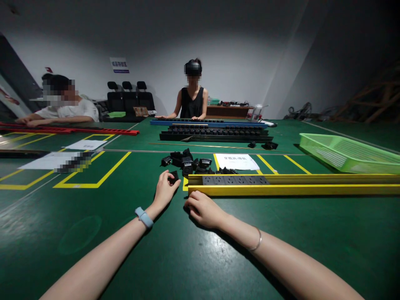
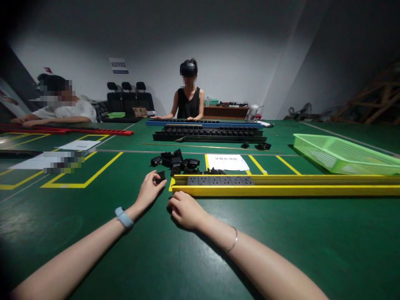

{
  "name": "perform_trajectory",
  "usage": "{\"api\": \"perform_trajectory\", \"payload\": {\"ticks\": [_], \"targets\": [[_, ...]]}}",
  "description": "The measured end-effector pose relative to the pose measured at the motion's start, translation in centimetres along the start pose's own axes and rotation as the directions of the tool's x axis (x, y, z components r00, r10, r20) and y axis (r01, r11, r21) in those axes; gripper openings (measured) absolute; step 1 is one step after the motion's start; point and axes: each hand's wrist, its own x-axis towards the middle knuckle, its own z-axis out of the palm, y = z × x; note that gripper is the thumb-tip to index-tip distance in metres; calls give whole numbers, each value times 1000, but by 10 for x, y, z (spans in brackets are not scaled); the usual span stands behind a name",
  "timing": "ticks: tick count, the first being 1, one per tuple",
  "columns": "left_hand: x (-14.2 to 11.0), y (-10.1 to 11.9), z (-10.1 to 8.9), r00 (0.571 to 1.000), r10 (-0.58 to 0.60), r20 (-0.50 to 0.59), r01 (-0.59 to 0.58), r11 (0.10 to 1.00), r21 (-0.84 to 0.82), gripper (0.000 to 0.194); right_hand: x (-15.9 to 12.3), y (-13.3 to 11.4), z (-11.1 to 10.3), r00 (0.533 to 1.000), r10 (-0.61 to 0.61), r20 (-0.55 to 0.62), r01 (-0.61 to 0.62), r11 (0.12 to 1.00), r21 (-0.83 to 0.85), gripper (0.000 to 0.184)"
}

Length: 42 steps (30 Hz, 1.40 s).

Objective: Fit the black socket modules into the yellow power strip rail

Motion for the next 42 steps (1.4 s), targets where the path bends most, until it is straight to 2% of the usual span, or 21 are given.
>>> {"api": "perform_trajectory", "payload": {"ticks": [6,10,14,16,19,22,25,28,34,42], "targets": [[1,1,-1,997,-63,41,64,998,-16,24,0,-1,-1,1000,4,3,-4,1000,3,19],[2,-2,-1,997,-49,63,52,998,-43,21,0,0,0,1000,2,-5,-2,1000,2,18],[2,-3,0,995,-63,74,69,994,-89,34,0,0,0,1000,-2,-6,2,1000,13,19],[1,-2,-1,996,-46,83,61,979,-194,45,0,0,0,1000,0,-6,0,1000,17,19],[1,2,-3,993,44,113,-5,947,-322,56,-1,1,0,1000,0,-4,0,1000,15,19],[-1,5,-5,975,117,187,-45,935,-352,54,-1,1,1,1000,-3,-5,3,1000,11,19],[-2,6,-7,947,149,286,-13,904,-428,54,0,2,1,1000,-7,-9,7,1000,4,18],[-2,6,-7,930,178,322,-10,887,-461,54,0,1,1,1000,-8,-8,8,1000,1,18],[-1,8,-8,929,183,322,-16,889,-458,54,0,1,0,1000,-5,-10,5,1000,19,19],[-2,10,-9,924,144,353,67,850,-522,64,0,0,0,1000,-1,-12,1,1000,23,19]]}}
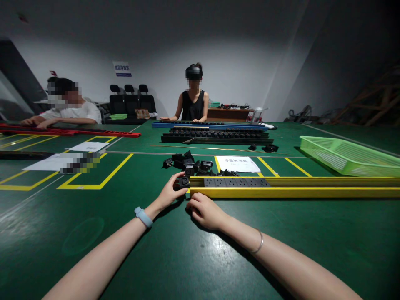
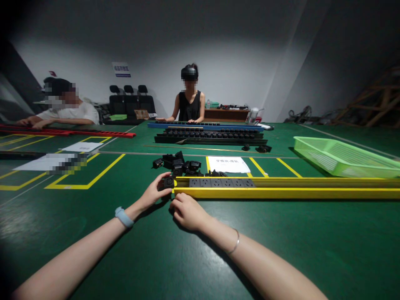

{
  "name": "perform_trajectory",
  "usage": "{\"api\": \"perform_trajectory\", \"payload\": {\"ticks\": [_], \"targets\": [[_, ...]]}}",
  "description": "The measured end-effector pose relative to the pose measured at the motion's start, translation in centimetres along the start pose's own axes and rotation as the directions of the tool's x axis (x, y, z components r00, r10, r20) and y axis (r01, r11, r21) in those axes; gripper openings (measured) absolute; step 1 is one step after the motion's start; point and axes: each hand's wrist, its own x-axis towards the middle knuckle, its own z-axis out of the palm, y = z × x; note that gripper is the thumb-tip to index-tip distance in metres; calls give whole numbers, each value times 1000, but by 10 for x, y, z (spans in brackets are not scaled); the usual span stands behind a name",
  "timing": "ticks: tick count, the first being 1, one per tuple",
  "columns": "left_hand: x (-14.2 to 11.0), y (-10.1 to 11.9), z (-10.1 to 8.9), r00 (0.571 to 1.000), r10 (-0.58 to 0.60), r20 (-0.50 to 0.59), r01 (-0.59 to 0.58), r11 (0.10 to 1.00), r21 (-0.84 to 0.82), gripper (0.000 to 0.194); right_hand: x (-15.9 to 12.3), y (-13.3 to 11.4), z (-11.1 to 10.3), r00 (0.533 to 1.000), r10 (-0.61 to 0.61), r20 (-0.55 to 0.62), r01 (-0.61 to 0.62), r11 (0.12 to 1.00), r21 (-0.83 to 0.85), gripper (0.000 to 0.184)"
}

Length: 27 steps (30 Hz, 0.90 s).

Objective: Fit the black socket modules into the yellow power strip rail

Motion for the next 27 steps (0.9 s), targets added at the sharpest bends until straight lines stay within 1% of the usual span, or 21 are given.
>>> {"api": "perform_trajectory", "payload": {"ticks": [6,11,15,27], "targets": [[-1,4,1,1000,-1,20,2,1000,-27,64,0,-1,-1,1000,2,3,-2,1000,-3,18],[-1,3,1,999,13,49,-11,999,-41,65,0,-1,-1,1000,3,7,-3,1000,-7,19],[-1,3,1,998,2,56,1,999,-53,67,1,-1,-1,1000,0,4,0,1000,-8,19],[0,3,1,997,20,79,-15,998,-65,64,1,-1,-1,1000,-4,1,4,1000,-6,18]]}}
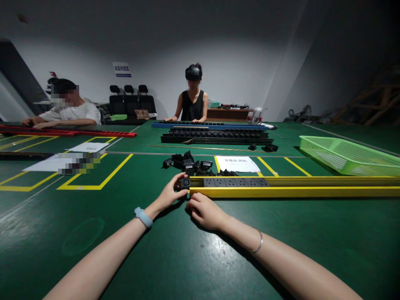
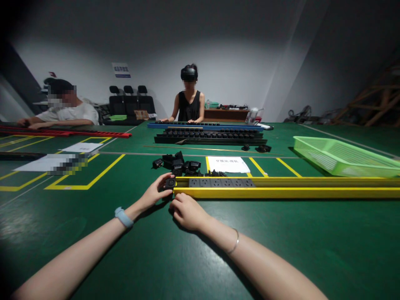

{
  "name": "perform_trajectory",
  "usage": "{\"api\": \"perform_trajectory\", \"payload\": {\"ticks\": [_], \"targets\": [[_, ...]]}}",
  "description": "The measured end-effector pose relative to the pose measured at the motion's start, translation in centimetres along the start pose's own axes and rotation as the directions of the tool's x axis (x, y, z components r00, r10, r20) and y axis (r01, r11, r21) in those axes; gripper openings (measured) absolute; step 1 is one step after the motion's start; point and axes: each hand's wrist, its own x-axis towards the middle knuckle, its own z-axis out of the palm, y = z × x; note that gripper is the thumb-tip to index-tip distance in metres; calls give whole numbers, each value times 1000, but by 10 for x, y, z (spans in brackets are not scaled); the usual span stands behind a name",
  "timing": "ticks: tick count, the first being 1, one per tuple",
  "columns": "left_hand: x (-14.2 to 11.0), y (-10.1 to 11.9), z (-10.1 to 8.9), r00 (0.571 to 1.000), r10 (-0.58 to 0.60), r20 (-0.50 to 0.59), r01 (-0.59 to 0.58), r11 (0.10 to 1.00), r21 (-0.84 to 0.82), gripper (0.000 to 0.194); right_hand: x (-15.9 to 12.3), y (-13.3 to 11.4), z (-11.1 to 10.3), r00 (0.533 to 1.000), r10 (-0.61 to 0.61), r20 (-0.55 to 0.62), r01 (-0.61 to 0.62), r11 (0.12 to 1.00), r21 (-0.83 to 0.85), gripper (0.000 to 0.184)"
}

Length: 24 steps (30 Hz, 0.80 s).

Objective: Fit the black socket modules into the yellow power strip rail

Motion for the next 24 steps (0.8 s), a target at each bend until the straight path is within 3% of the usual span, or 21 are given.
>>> {"api": "perform_trajectory", "payload": {"ticks": [18,24], "targets": [[-1,-7,-2,996,-46,77,51,997,-63,85,0,1,1,1000,3,-2,-3,1000,-13,18],[-2,-3,-1,996,-68,53,72,994,-78,87,-1,-1,1,1000,2,-6,-2,1000,-17,17]]}}
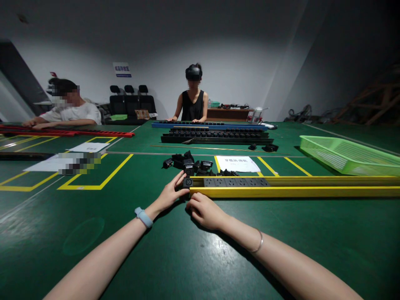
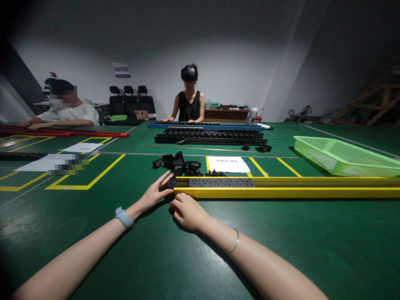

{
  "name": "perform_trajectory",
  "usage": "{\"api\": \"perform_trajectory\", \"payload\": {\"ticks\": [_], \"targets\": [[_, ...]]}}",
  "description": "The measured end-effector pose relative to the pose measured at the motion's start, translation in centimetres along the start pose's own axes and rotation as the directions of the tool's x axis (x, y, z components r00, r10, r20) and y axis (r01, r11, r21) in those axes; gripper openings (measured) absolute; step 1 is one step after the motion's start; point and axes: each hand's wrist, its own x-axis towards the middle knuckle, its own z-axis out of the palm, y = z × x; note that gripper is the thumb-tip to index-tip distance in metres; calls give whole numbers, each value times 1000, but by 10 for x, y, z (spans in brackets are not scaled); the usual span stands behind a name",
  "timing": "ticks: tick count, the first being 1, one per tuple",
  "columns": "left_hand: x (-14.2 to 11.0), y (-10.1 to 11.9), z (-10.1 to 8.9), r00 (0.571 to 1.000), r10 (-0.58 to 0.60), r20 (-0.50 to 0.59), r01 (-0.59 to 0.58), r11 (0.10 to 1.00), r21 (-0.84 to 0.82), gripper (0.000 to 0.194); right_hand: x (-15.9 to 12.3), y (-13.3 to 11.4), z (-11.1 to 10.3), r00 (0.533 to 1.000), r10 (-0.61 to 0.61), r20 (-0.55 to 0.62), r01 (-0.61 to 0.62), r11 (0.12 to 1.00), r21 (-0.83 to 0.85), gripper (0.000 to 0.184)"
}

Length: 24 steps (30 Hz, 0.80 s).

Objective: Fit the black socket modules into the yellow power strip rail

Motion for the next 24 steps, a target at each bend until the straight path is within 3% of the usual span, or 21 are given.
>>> {"api": "perform_trajectory", "payload": {"ticks": [8,18,24], "targets": [[1,-1,-1,998,-27,-64,28,999,29,91,0,0,0,1000,-6,-16,6,1000,-1,18],[0,3,-1,999,-32,-23,33,999,22,92,-1,0,0,998,-55,-37,54,998,-27,15],[0,7,0,998,-68,0,68,998,-18,92,-2,2,-2,965,-70,-253,42,993,-112,29]]}}
